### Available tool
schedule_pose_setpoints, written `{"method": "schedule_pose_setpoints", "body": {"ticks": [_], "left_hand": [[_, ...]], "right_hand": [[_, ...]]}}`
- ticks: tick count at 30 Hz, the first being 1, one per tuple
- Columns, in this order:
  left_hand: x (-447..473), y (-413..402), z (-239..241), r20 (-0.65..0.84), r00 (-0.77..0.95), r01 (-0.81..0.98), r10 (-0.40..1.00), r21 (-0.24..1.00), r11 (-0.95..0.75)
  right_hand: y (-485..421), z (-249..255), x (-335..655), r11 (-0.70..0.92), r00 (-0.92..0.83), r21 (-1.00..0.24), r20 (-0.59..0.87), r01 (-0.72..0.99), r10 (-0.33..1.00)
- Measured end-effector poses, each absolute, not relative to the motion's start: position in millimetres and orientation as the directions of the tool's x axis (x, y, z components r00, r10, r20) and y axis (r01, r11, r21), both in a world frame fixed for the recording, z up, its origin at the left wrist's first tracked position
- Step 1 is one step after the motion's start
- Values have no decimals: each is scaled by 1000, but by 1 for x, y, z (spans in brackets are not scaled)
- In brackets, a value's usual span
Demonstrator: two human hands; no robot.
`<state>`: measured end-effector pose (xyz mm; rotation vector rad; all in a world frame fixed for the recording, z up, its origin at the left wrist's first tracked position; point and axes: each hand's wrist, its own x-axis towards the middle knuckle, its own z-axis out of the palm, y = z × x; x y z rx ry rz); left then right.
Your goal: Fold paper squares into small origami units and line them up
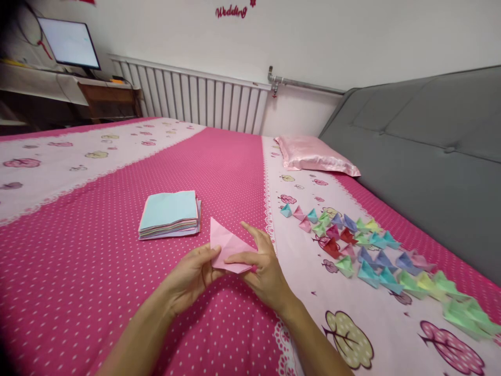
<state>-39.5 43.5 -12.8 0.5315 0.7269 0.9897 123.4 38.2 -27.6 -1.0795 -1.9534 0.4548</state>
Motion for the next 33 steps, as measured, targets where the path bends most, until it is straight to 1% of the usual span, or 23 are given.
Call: {"method": "schedule_pose_setpoints", "body": {"ticks": [4,9,12,16,18,20,23,25,28,33], "left_hand": [[-39,42,-11,-277,362,-522,890,730,440],[-40,40,-10,-251,385,-524,888,733,434],[-40,40,-10,-234,406,-516,883,739,434],[-39,40,-9,-217,421,-525,881,733,432],[-39,39,-9,-205,428,-539,880,724,431],[-39,39,-8,-180,444,-525,878,742,418],[-38,39,-10,-120,448,-441,886,832,336],[-36,39,-12,-111,406,-380,907,882,278],[-34,41,-17,-158,333,-327,930,905,271],[-34,42,-19,-230,312,-340,922,879,334]], "right_hand": [[38,-25,123,506,-197,-725,472,467,859],[38,-22,123,394,-61,-827,405,400,912],[37,-22,121,313,37,-869,353,383,935],[34,-23,117,233,102,-906,285,354,953],[32,-24,116,219,130,-907,280,359,951],[31,-24,115,221,151,-902,294,371,944],[29,-23,113,215,187,-901,302,378,935],[28,-23,112,202,211,-908,293,368,932],[27,-23,112,197,223,-923,279,329,934],[28,-24,113,208,247,-959,253,193,936]]}}
